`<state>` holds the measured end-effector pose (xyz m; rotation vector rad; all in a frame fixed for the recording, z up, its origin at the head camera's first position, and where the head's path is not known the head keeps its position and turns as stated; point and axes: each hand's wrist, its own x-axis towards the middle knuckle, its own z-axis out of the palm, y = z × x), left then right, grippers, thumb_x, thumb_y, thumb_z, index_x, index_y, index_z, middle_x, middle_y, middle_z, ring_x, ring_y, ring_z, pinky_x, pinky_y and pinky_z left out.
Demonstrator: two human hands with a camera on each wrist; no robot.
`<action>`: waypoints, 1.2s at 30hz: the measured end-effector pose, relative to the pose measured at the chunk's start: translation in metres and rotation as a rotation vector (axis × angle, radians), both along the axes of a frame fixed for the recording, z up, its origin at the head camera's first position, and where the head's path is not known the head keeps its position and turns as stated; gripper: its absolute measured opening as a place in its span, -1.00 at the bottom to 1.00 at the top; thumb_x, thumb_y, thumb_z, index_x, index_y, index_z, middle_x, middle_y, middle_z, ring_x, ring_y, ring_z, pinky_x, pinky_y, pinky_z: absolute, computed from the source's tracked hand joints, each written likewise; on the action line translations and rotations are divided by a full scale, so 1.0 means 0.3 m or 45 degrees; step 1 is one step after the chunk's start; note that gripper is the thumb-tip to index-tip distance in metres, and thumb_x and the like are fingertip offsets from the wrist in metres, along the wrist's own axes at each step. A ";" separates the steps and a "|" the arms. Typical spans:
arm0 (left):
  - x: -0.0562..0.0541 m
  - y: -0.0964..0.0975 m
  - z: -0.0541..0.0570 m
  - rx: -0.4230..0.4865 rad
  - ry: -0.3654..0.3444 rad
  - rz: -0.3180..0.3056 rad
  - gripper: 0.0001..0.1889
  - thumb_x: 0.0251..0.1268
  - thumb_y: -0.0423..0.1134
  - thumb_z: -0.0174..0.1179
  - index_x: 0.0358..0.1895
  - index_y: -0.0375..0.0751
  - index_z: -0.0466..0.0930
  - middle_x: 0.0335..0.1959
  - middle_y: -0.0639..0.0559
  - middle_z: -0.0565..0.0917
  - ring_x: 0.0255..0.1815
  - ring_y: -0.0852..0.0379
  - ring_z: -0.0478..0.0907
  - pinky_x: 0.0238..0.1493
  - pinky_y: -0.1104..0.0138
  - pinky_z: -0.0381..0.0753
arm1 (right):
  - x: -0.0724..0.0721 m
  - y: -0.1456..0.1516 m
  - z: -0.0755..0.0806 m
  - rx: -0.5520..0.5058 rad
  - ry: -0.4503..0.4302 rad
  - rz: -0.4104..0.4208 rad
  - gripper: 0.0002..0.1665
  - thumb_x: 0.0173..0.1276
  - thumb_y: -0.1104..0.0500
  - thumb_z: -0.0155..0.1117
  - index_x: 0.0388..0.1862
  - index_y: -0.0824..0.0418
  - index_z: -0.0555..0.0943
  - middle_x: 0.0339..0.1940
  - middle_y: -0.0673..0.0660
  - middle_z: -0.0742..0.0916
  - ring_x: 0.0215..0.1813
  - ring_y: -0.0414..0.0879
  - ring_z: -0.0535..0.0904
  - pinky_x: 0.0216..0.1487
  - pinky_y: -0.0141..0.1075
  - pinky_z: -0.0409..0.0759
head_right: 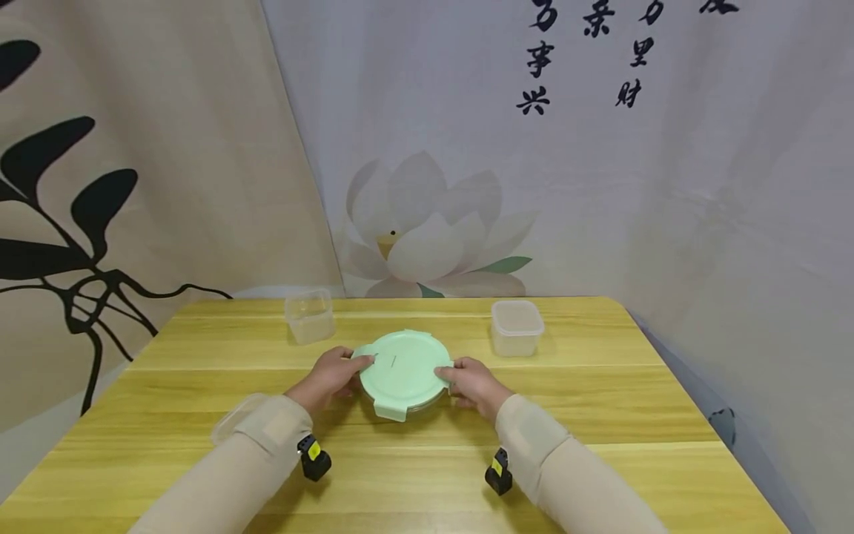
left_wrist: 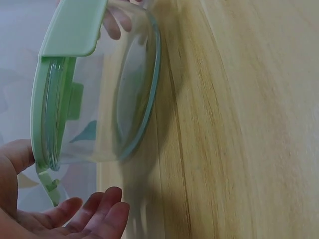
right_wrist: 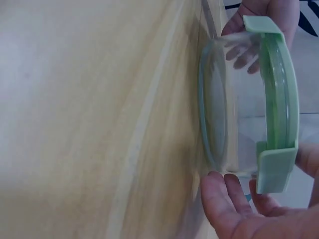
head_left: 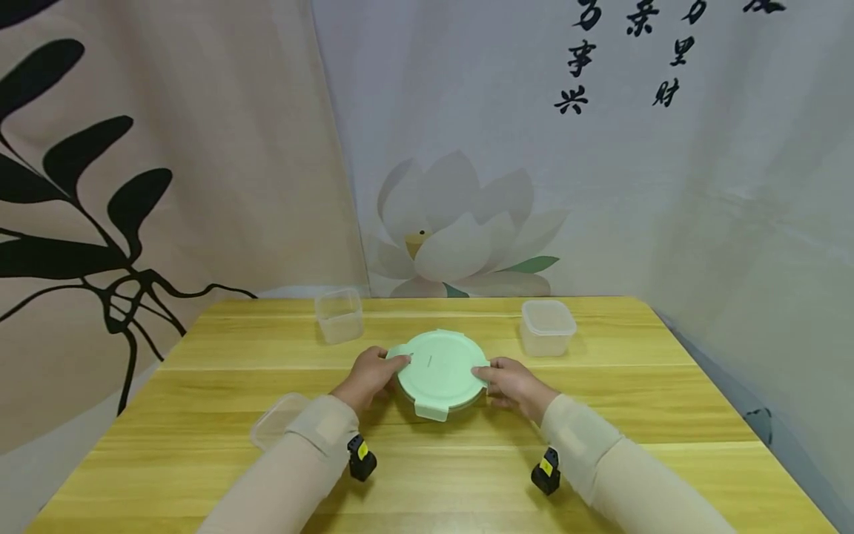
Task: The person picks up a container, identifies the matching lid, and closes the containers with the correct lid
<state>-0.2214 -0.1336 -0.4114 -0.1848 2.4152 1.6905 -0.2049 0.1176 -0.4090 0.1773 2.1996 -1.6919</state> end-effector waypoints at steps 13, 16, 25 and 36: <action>0.027 -0.019 0.030 -0.290 0.136 -0.104 -0.53 0.36 -0.10 0.15 0.06 -0.49 0.40 -0.07 -0.26 0.55 -0.16 -0.06 0.48 -0.16 0.14 0.50 | 0.014 -0.020 0.001 -0.011 0.016 -0.022 -0.31 0.42 0.08 0.17 0.37 0.45 0.25 -0.14 0.20 0.60 -0.10 0.03 0.55 -0.10 -0.09 0.62; 0.029 -0.021 0.037 -0.337 0.149 -0.130 -0.58 0.37 -0.11 0.14 -0.01 -0.46 0.42 -0.19 -0.20 0.55 -0.24 -0.05 0.46 -0.23 0.17 0.47 | 0.013 -0.020 0.003 -0.020 0.014 -0.010 -0.27 0.43 0.09 0.17 0.42 0.44 0.19 -0.14 0.20 0.61 -0.11 0.01 0.56 -0.09 -0.08 0.62; 0.022 -0.020 0.041 -0.389 0.116 -0.225 -0.65 0.44 -0.10 0.05 -0.17 -0.41 0.48 -0.39 -0.11 0.50 -0.40 0.05 0.41 -0.38 0.29 0.40 | 0.010 -0.007 0.002 -0.071 0.012 0.009 -0.23 0.44 0.11 0.17 0.47 0.39 0.12 -0.09 0.23 0.60 -0.11 0.02 0.60 -0.04 -0.05 0.62; 0.023 -0.021 0.046 -0.311 0.016 -0.284 -0.60 0.49 -0.09 -0.01 0.04 -0.43 0.47 -0.17 -0.23 0.56 -0.27 -0.08 0.50 -0.28 0.17 0.52 | 0.004 0.000 -0.003 -0.145 0.027 0.046 -0.24 0.44 0.11 0.18 0.45 0.42 0.13 -0.13 0.21 0.64 -0.15 -0.05 0.64 0.03 -0.06 0.61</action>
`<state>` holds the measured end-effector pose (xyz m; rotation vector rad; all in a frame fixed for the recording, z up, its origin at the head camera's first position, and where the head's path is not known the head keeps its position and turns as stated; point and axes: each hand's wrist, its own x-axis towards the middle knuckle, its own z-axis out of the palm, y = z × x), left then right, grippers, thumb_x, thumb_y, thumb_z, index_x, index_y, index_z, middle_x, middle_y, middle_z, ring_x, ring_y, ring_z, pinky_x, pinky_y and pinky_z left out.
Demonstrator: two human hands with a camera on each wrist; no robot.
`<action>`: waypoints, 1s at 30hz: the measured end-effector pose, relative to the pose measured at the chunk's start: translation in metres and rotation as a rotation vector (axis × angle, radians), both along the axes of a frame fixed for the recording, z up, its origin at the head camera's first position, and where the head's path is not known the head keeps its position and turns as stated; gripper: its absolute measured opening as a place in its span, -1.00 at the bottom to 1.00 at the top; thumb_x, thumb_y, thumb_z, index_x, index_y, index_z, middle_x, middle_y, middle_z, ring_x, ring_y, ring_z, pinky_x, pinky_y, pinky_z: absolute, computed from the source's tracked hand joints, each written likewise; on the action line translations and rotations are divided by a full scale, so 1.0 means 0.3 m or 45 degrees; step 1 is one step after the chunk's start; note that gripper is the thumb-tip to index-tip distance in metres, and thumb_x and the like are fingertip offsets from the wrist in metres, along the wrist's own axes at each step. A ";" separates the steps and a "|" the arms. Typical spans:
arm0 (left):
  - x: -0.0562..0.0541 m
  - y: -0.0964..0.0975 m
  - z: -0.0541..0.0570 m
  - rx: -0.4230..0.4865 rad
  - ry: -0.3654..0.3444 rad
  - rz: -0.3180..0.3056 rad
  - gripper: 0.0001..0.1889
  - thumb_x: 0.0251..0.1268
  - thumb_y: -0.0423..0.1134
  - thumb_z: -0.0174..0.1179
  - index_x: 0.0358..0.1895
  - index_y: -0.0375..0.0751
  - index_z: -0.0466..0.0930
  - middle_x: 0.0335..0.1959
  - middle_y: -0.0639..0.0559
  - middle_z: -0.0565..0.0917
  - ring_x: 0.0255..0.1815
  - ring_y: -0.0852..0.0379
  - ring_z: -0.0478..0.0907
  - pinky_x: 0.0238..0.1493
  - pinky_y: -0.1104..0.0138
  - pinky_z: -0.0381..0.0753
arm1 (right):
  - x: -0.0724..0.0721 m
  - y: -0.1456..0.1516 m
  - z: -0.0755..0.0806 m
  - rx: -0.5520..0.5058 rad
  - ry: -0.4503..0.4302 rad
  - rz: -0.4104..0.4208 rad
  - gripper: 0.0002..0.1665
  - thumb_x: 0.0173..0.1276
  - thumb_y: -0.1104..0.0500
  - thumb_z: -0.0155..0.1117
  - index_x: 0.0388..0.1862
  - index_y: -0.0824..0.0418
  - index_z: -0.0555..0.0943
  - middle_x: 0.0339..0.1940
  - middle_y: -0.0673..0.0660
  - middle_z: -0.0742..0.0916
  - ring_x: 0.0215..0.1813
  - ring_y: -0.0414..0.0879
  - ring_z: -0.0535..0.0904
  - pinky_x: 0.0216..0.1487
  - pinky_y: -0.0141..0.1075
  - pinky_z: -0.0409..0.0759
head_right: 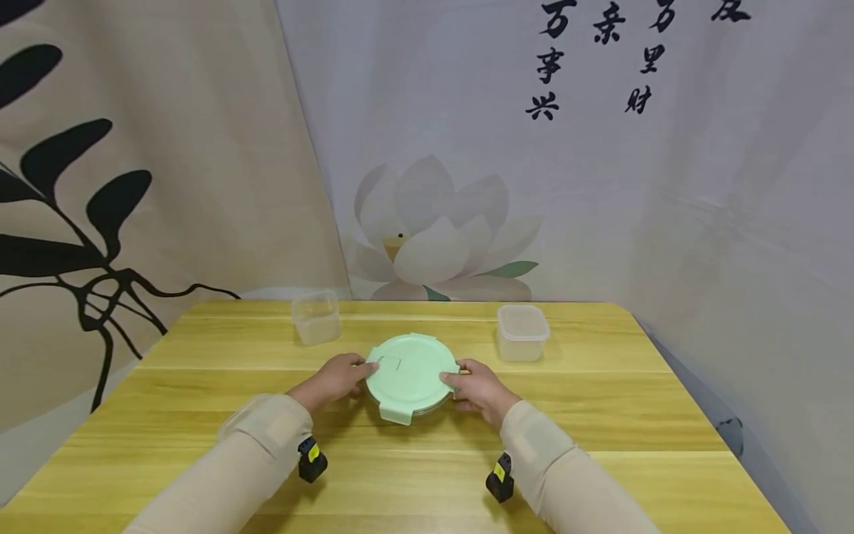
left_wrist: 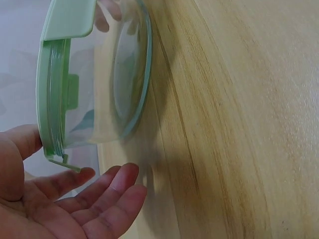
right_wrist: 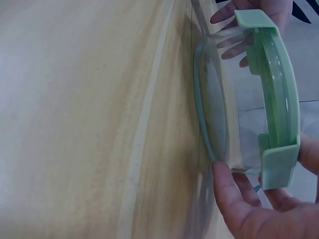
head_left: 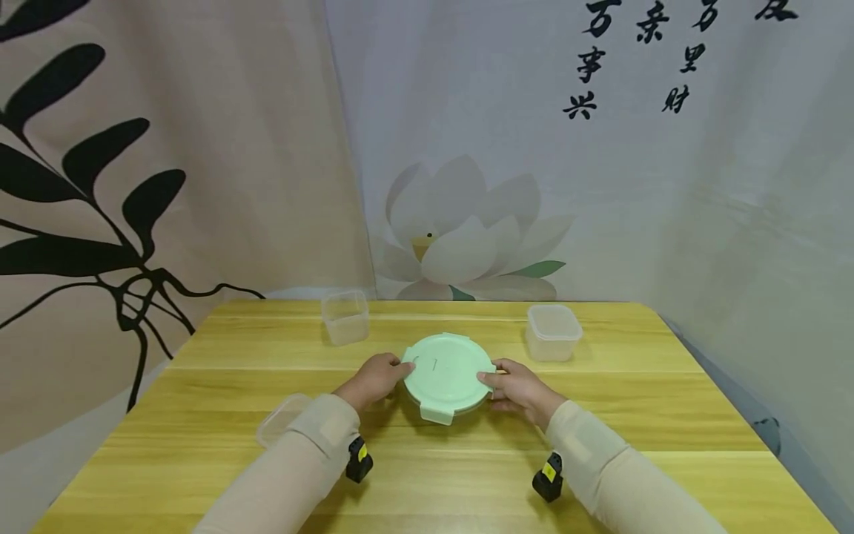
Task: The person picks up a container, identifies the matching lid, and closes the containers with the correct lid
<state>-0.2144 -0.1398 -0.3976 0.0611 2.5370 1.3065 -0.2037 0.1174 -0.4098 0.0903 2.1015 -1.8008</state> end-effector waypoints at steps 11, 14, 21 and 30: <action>-0.003 -0.004 0.012 0.042 -0.069 0.004 -0.61 0.49 -0.08 -0.01 0.06 -0.39 0.49 -0.02 -0.21 0.55 -0.09 -0.15 0.56 -0.13 0.06 0.58 | 0.014 -0.008 0.000 -0.013 0.004 -0.069 -0.40 0.45 0.14 0.17 0.35 0.39 0.29 -0.22 0.15 0.66 -0.26 -0.10 0.63 -0.03 -0.06 0.61; -0.004 -0.004 0.013 0.054 -0.087 0.010 -0.58 0.50 -0.08 -0.02 0.12 -0.41 0.47 0.03 -0.22 0.55 -0.07 -0.16 0.56 -0.10 0.03 0.59 | 0.014 -0.010 -0.003 -0.011 0.007 -0.078 -0.42 0.45 0.14 0.17 0.33 0.39 0.32 -0.25 0.14 0.67 -0.28 -0.12 0.63 -0.05 -0.09 0.62; -0.005 -0.001 0.000 0.114 -0.155 0.027 -0.55 0.52 -0.07 -0.05 0.23 -0.36 0.43 0.14 -0.20 0.51 0.01 -0.13 0.54 -0.05 -0.02 0.58 | 0.013 -0.011 -0.007 -0.018 0.005 -0.086 -0.42 0.44 0.13 0.18 0.31 0.38 0.33 -0.26 0.12 0.67 -0.29 -0.12 0.62 -0.10 -0.13 0.62; -0.011 0.002 -0.007 0.120 -0.161 0.041 -0.58 0.51 -0.06 -0.04 0.18 -0.33 0.46 -0.02 -0.16 0.54 -0.04 -0.10 0.53 -0.12 0.02 0.58 | 0.018 -0.015 -0.003 -0.015 -0.003 -0.095 -0.42 0.44 0.10 0.18 0.31 0.37 0.34 -0.23 0.12 0.67 -0.26 -0.12 0.62 -0.09 -0.14 0.62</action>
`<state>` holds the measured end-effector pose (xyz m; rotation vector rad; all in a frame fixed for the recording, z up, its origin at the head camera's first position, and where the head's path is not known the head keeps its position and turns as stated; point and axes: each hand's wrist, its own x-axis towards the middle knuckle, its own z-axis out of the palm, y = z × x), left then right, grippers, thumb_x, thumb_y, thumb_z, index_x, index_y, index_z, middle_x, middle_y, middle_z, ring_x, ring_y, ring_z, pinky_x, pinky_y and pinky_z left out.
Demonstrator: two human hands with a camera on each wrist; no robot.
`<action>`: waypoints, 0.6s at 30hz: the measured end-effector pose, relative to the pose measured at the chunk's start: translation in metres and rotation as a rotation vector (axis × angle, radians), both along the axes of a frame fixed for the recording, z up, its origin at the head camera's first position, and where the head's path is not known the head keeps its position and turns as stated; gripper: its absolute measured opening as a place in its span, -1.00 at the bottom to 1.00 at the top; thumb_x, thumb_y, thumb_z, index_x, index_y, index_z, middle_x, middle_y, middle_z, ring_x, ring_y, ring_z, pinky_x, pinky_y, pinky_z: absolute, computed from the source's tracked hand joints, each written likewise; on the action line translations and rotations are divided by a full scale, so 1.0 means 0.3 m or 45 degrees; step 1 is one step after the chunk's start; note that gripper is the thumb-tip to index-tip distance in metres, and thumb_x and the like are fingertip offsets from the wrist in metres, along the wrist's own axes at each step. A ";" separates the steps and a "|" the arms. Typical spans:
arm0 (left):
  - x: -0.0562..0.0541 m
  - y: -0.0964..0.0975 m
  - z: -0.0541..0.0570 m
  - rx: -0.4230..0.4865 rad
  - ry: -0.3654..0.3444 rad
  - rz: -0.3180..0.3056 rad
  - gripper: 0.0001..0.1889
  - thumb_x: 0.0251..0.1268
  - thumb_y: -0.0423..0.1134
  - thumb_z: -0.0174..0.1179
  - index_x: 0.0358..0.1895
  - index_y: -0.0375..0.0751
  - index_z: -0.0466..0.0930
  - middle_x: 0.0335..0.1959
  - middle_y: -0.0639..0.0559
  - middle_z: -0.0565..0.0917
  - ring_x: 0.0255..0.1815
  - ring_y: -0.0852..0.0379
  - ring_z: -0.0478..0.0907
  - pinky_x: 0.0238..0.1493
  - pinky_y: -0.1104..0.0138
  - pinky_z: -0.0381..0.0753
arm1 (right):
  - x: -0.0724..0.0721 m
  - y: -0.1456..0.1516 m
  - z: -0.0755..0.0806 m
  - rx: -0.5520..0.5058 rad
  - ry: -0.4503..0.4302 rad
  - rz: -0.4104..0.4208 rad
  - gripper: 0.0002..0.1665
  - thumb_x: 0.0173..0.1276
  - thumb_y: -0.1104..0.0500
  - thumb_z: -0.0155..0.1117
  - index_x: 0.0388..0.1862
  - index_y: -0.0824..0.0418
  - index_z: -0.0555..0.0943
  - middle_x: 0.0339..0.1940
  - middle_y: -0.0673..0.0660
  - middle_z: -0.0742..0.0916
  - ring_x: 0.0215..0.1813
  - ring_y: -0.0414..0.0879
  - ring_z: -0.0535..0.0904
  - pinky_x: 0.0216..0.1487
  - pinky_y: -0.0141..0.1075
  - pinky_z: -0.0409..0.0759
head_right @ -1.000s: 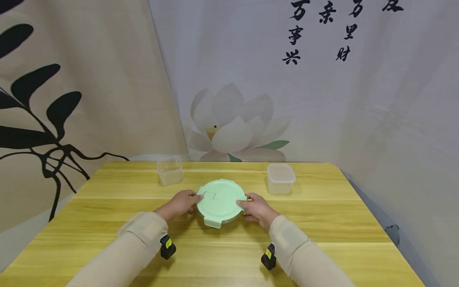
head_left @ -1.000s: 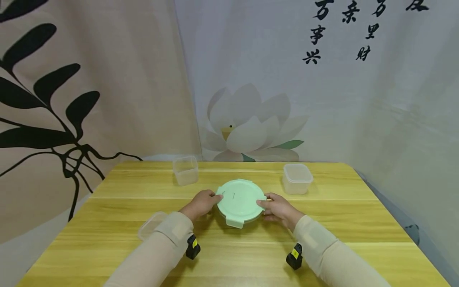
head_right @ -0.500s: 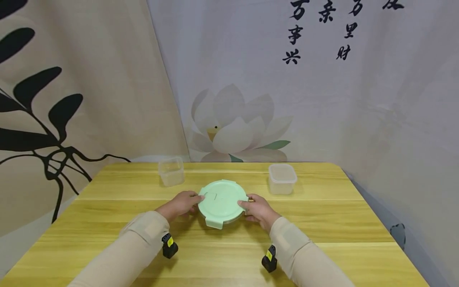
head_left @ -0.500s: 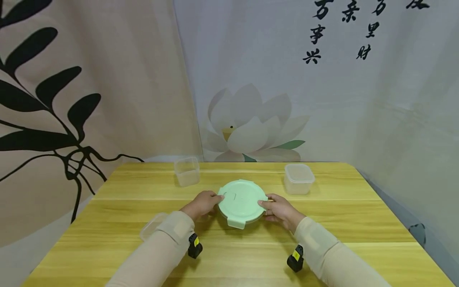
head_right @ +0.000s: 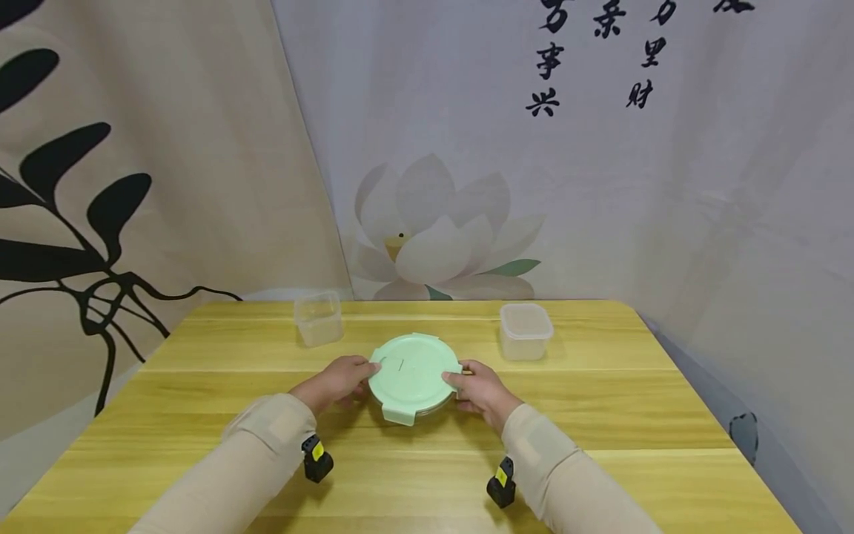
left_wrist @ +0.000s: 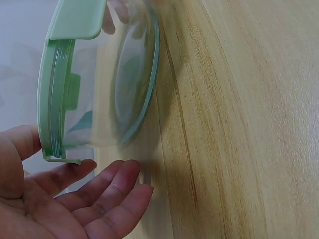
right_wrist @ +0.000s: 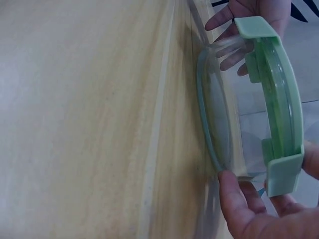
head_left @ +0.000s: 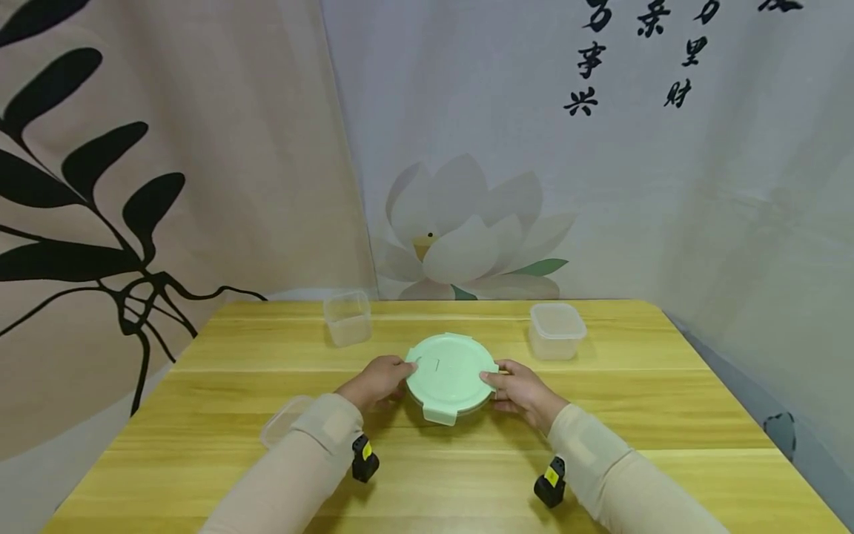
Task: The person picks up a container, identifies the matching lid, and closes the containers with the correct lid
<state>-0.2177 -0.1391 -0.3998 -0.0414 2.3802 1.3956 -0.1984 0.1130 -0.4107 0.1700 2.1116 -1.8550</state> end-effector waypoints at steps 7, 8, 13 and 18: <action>0.001 0.003 -0.001 0.003 0.007 -0.004 -0.62 0.52 -0.06 -0.05 0.11 -0.31 0.49 -0.09 -0.14 0.54 -0.09 -0.10 0.53 -0.17 0.04 0.57 | -0.005 0.002 -0.014 -0.005 0.004 -0.014 -0.40 0.43 0.09 0.19 0.33 0.36 0.34 -0.20 0.13 0.67 -0.24 -0.11 0.63 -0.11 -0.15 0.62; 0.002 0.003 -0.001 -0.002 0.012 -0.005 -0.62 0.52 -0.06 -0.05 0.11 -0.31 0.49 -0.11 -0.14 0.54 -0.10 -0.09 0.53 -0.19 0.05 0.57 | -0.005 0.001 -0.015 -0.008 0.004 -0.021 -0.40 0.43 0.09 0.20 0.33 0.36 0.34 -0.20 0.14 0.67 -0.24 -0.10 0.63 -0.11 -0.15 0.62; 0.008 0.002 -0.002 -0.007 0.018 -0.010 -0.64 0.52 -0.07 -0.06 0.04 -0.30 0.50 -0.12 -0.13 0.54 -0.11 -0.09 0.54 -0.23 0.09 0.55 | -0.005 -0.002 -0.022 -0.008 0.005 -0.036 -0.44 0.43 0.10 0.20 0.30 0.35 0.37 -0.19 0.16 0.67 -0.24 -0.09 0.64 -0.11 -0.15 0.62; 0.010 0.002 -0.003 0.011 0.027 -0.025 -0.69 0.53 -0.07 -0.07 -0.06 -0.27 0.49 -0.13 -0.14 0.53 -0.09 -0.11 0.55 -0.22 0.07 0.55 | -0.004 -0.004 -0.019 -0.009 0.013 -0.048 -0.45 0.43 0.12 0.19 0.29 0.36 0.38 -0.19 0.17 0.67 -0.25 -0.09 0.63 -0.09 -0.14 0.62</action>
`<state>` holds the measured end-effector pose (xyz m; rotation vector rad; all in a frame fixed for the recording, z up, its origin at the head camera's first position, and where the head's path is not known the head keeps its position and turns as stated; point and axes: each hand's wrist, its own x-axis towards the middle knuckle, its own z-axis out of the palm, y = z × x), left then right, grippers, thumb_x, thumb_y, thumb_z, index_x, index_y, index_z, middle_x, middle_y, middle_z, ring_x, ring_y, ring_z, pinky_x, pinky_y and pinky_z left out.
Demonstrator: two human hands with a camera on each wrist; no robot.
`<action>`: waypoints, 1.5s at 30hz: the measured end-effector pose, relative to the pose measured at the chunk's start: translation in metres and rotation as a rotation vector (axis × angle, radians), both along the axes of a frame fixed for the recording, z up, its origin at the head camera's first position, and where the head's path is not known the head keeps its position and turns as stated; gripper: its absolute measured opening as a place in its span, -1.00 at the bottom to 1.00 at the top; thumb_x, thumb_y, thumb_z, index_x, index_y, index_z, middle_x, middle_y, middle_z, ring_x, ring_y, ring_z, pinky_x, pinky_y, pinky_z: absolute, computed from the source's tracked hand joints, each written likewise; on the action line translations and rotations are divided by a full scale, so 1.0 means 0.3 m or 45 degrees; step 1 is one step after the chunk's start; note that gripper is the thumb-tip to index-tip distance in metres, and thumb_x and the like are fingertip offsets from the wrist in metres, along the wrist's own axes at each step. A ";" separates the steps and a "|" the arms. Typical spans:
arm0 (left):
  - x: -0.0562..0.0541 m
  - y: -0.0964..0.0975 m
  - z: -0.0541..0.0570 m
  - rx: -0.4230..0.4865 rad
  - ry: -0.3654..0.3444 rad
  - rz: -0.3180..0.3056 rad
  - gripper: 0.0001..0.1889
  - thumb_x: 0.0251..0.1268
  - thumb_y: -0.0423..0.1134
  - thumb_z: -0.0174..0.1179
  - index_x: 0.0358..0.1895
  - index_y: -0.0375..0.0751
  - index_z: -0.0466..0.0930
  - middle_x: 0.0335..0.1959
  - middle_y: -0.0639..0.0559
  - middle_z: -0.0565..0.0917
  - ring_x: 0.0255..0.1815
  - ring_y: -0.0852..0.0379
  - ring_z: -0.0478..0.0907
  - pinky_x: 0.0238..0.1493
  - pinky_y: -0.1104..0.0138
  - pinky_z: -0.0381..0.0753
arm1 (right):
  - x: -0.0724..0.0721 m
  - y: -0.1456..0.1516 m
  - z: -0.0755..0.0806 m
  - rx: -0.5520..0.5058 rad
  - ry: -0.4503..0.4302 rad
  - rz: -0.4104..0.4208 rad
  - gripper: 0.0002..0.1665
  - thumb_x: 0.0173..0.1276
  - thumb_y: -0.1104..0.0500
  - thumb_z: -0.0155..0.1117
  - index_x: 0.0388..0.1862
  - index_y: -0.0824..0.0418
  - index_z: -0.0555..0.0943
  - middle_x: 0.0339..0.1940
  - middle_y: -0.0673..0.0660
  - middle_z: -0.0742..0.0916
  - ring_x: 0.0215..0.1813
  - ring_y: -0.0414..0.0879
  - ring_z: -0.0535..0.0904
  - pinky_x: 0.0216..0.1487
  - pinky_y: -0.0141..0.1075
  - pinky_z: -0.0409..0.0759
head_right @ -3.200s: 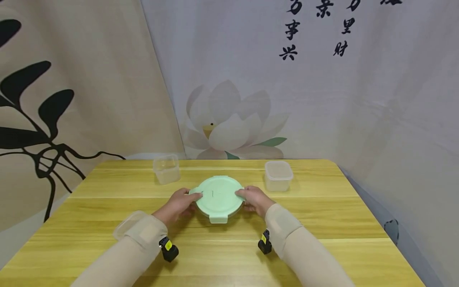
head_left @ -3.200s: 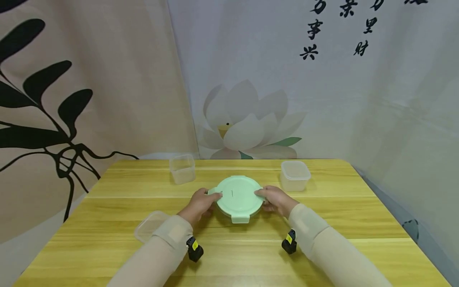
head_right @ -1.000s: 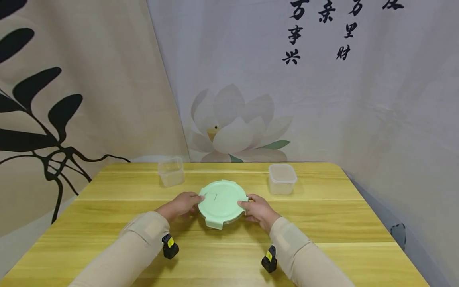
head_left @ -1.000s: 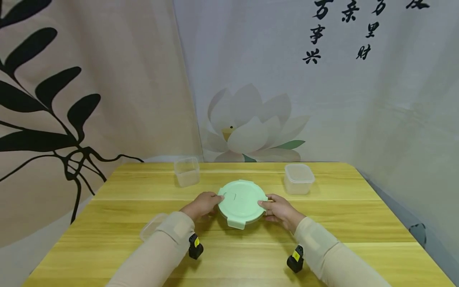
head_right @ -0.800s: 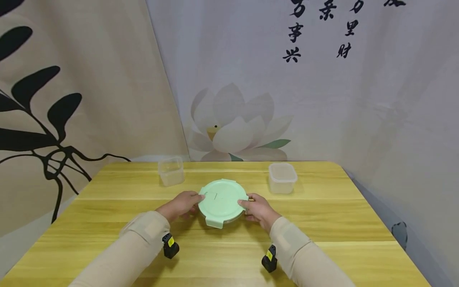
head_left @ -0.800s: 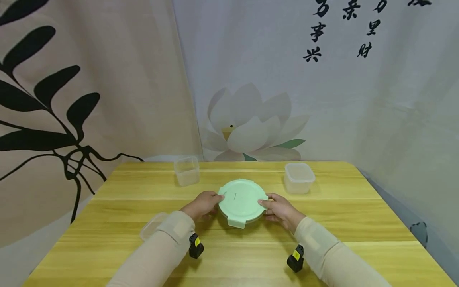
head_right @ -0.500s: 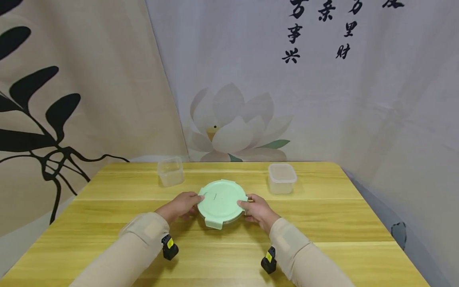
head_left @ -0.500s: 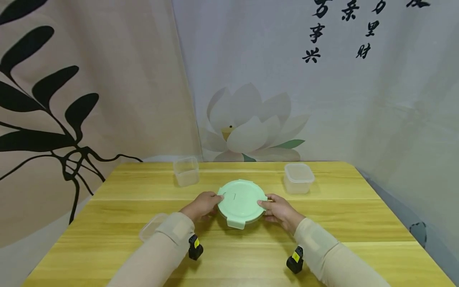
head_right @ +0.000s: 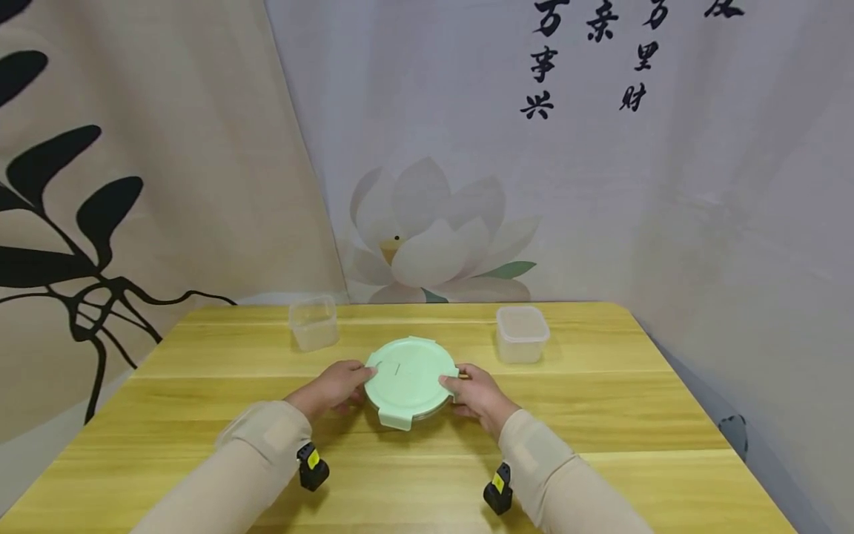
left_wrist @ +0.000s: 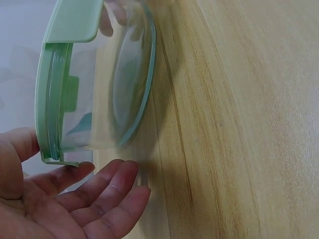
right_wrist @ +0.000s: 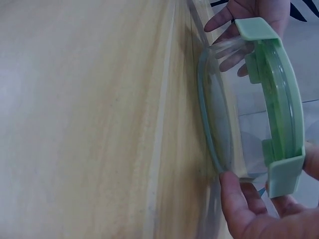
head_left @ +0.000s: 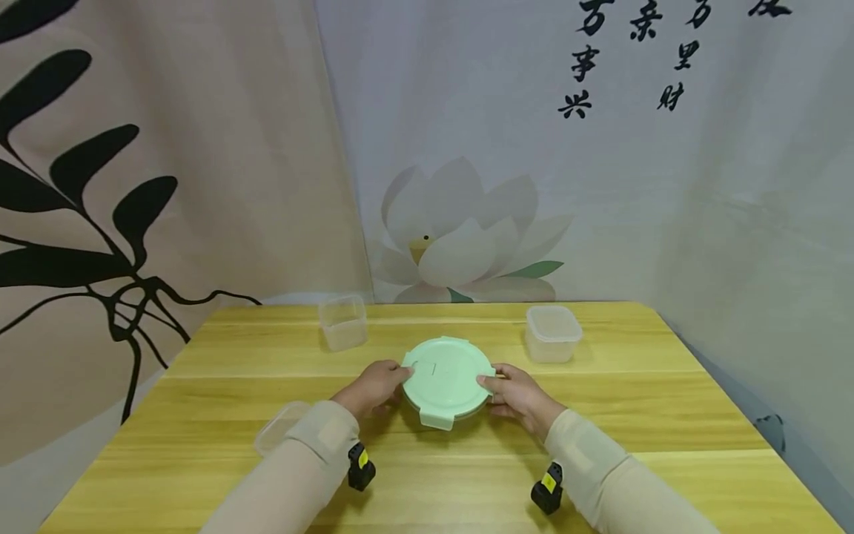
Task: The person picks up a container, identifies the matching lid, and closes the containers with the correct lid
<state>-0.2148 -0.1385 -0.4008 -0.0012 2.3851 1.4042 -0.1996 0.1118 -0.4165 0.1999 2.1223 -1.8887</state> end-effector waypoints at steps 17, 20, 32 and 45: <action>0.011 0.002 0.007 -0.012 0.036 0.033 -0.64 0.51 -0.06 -0.05 0.01 -0.33 0.50 -0.20 -0.12 0.53 -0.18 -0.09 0.54 -0.29 0.11 0.55 | 0.015 -0.009 0.005 0.006 -0.006 -0.039 -0.43 0.41 0.09 0.22 0.30 0.33 0.39 -0.18 0.16 0.67 -0.23 -0.08 0.62 -0.12 -0.14 0.62; 0.015 0.008 0.008 0.010 0.037 0.060 -0.60 0.52 -0.08 -0.05 0.10 -0.37 0.48 -0.19 -0.13 0.53 -0.17 -0.09 0.54 -0.24 0.09 0.56 | 0.017 -0.009 0.006 0.017 -0.009 -0.051 -0.40 0.40 0.05 0.23 0.30 0.33 0.39 -0.20 0.14 0.68 -0.23 -0.09 0.62 -0.13 -0.14 0.62; 0.037 0.012 -0.033 0.085 0.005 0.161 -0.47 0.51 -0.01 -0.07 0.19 -0.48 0.38 -0.17 -0.20 0.52 -0.18 -0.09 0.53 -0.22 0.12 0.56 | 0.058 0.000 -0.002 0.028 -0.020 0.007 -0.17 0.42 -0.04 0.20 0.39 0.49 0.18 0.05 0.34 0.59 0.04 0.12 0.58 -0.02 -0.05 0.60; 0.051 0.014 -0.039 0.215 0.009 0.107 -0.46 0.43 -0.06 0.08 0.18 -0.51 0.31 -0.13 -0.27 0.53 -0.15 -0.16 0.58 -0.16 0.02 0.63 | 0.074 0.020 -0.007 -0.089 -0.036 0.102 -0.20 0.44 0.06 0.15 0.39 0.57 0.12 0.10 0.40 0.56 0.08 0.18 0.56 0.13 0.08 0.52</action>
